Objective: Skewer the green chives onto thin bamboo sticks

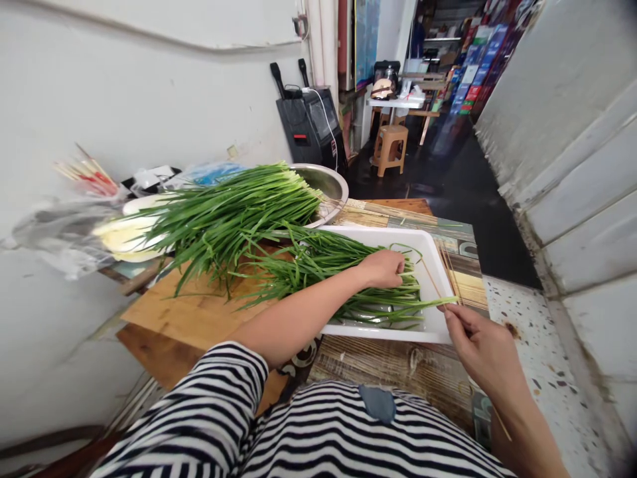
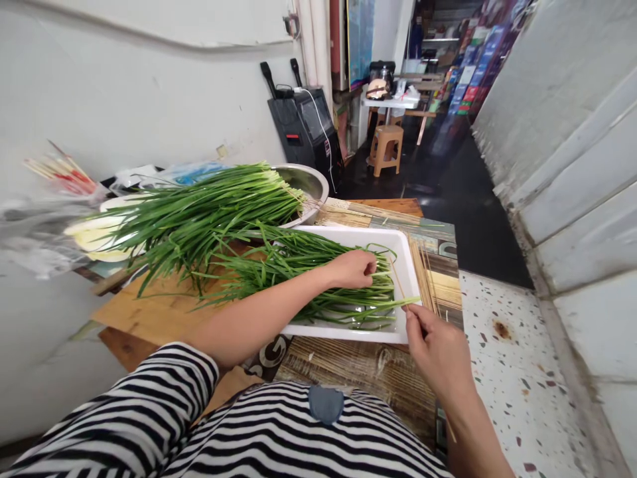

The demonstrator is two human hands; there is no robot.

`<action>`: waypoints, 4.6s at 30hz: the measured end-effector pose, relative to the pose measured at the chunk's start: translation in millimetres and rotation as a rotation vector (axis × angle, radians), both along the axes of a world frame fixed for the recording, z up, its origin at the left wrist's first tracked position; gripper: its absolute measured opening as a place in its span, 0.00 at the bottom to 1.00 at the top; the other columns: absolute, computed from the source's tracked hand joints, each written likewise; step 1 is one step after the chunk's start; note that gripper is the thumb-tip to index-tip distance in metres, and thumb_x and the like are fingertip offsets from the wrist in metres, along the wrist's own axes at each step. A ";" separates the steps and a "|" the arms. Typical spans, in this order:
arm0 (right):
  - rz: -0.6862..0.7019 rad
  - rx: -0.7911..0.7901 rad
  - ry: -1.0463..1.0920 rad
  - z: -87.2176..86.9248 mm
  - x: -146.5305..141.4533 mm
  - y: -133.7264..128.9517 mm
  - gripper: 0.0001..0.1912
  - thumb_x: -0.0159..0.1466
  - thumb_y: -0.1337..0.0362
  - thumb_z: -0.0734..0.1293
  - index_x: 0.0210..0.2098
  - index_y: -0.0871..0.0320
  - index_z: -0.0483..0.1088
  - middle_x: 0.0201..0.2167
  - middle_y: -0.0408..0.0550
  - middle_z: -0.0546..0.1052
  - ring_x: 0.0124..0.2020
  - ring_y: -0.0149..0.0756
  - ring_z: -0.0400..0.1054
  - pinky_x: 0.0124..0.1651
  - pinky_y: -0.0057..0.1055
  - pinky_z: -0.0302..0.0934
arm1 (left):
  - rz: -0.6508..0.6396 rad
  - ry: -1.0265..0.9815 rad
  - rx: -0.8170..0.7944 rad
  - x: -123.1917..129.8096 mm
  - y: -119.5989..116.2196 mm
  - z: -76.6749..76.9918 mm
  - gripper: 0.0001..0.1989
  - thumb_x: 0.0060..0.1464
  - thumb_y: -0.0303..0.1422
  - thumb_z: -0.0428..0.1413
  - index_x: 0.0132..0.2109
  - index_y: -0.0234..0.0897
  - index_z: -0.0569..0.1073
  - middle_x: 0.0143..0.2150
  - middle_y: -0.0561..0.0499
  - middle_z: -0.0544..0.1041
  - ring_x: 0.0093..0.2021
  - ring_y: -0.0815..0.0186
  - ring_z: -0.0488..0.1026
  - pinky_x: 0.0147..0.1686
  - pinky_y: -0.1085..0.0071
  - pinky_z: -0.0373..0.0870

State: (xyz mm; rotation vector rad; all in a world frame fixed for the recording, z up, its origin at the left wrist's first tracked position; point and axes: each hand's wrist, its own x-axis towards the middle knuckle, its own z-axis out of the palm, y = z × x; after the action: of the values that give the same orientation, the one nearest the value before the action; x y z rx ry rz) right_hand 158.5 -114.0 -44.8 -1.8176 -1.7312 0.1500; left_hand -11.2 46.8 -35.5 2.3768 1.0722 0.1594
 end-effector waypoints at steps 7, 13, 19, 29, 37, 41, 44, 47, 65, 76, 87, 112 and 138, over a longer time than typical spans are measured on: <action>0.012 0.033 -0.044 -0.8 -0.1 0.1 0.17 0.63 0.57 0.58 0.37 0.56 0.77 0.31 0.46 0.81 0.25 0.33 0.74 0.27 0.26 0.64 | 0.302 -0.549 -0.590 9.9 4.6 -10.5 0.16 0.50 0.20 0.53 0.47 0.26 0.74 0.26 0.53 0.75 0.24 0.75 0.70 0.31 0.77 0.69; 0.007 0.042 -0.069 -3.3 0.9 -0.2 0.17 0.64 0.57 0.58 0.38 0.56 0.77 0.32 0.46 0.81 0.26 0.34 0.75 0.27 0.26 0.64 | 0.395 -0.760 -0.721 10.5 0.8 0.3 0.07 0.55 0.21 0.52 0.37 0.24 0.76 0.22 0.53 0.73 0.20 0.78 0.67 0.23 0.79 0.62; 0.008 0.025 -0.093 -5.7 2.9 -0.6 0.19 0.64 0.56 0.58 0.38 0.55 0.78 0.33 0.47 0.81 0.26 0.35 0.75 0.27 0.26 0.64 | 0.379 -0.829 -0.841 9.4 -2.7 5.2 0.06 0.55 0.21 0.53 0.34 0.23 0.75 0.23 0.52 0.73 0.20 0.79 0.66 0.21 0.81 0.60; 0.000 0.020 -0.081 -7.9 2.8 -0.6 0.20 0.64 0.56 0.58 0.39 0.57 0.78 0.34 0.49 0.81 0.28 0.36 0.75 0.29 0.27 0.66 | 0.382 -0.825 -0.869 9.5 -4.3 9.2 0.09 0.59 0.20 0.48 0.37 0.23 0.74 0.25 0.51 0.73 0.20 0.80 0.64 0.21 0.80 0.58; -0.003 0.027 -0.068 -7.2 2.6 -0.1 0.20 0.64 0.55 0.58 0.39 0.57 0.78 0.33 0.49 0.81 0.27 0.36 0.75 0.28 0.28 0.66 | 0.391 -0.817 -0.866 8.8 -5.0 10.3 0.10 0.59 0.20 0.48 0.37 0.24 0.74 0.25 0.52 0.72 0.20 0.79 0.63 0.22 0.79 0.57; -0.008 0.032 -0.062 -7.3 2.1 -0.6 0.19 0.64 0.55 0.58 0.38 0.57 0.78 0.33 0.49 0.81 0.27 0.36 0.75 0.29 0.28 0.66 | 0.398 -0.816 -0.871 9.3 -4.7 10.1 0.10 0.59 0.20 0.48 0.37 0.24 0.74 0.25 0.51 0.73 0.20 0.79 0.63 0.22 0.78 0.57; -0.007 0.033 -0.060 -7.6 2.1 -0.8 0.19 0.64 0.55 0.58 0.39 0.56 0.78 0.33 0.49 0.81 0.27 0.35 0.75 0.28 0.27 0.66 | 0.403 -0.817 -0.869 9.9 -4.1 9.6 0.10 0.59 0.20 0.47 0.37 0.24 0.74 0.25 0.51 0.73 0.19 0.79 0.63 0.22 0.79 0.57; -0.007 0.030 -0.063 -7.9 2.2 -0.5 0.19 0.64 0.55 0.58 0.39 0.56 0.78 0.35 0.49 0.81 0.28 0.35 0.75 0.28 0.27 0.65 | 0.407 -0.819 -0.863 9.7 -4.2 9.8 0.10 0.59 0.20 0.47 0.36 0.24 0.74 0.25 0.52 0.73 0.19 0.80 0.63 0.21 0.79 0.57; -0.020 0.017 -0.042 -6.0 0.3 0.0 0.19 0.63 0.55 0.58 0.38 0.56 0.78 0.32 0.47 0.81 0.27 0.35 0.75 0.30 0.27 0.65 | 0.402 -0.829 -0.853 8.8 -4.9 7.8 0.10 0.57 0.20 0.49 0.38 0.25 0.76 0.24 0.52 0.72 0.19 0.80 0.63 0.21 0.80 0.57; -0.005 0.050 -0.095 -5.7 -1.3 -1.6 0.18 0.64 0.56 0.57 0.38 0.56 0.77 0.30 0.47 0.81 0.25 0.35 0.74 0.27 0.27 0.64 | 0.348 -0.750 -0.658 11.8 -6.6 1.1 0.12 0.55 0.21 0.51 0.44 0.25 0.77 0.23 0.54 0.72 0.19 0.80 0.62 0.22 0.80 0.60; -0.063 0.109 -0.152 -3.6 -4.7 -1.5 0.18 0.65 0.57 0.57 0.38 0.57 0.77 0.31 0.48 0.81 0.26 0.34 0.74 0.29 0.27 0.63 | -0.245 -0.356 -0.234 6.2 -11.6 10.9 0.13 0.56 0.31 0.54 0.44 0.35 0.80 0.43 0.49 0.81 0.43 0.69 0.75 0.44 0.79 0.65; -0.030 0.025 -0.174 -1.5 -4.2 -2.8 0.18 0.63 0.56 0.57 0.37 0.55 0.77 0.28 0.46 0.80 0.22 0.34 0.72 0.25 0.27 0.60 | 0.268 -0.489 -0.372 9.5 7.0 -5.9 0.11 0.55 0.26 0.52 0.44 0.28 0.75 0.29 0.49 0.77 0.23 0.74 0.67 0.27 0.77 0.64; -0.016 0.011 -0.156 -1.9 -2.6 -3.2 0.19 0.64 0.57 0.57 0.37 0.56 0.77 0.29 0.47 0.80 0.24 0.35 0.73 0.26 0.27 0.61 | 0.287 -0.575 -0.418 10.7 3.8 -8.7 0.13 0.55 0.27 0.53 0.45 0.25 0.77 0.28 0.49 0.77 0.19 0.78 0.63 0.23 0.79 0.62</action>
State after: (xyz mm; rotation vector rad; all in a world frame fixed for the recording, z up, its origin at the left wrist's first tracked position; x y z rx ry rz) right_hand 155.9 -117.1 -46.7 -1.8774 -1.8182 -0.0085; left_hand -0.5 50.6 -44.2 1.6492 1.0263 0.6150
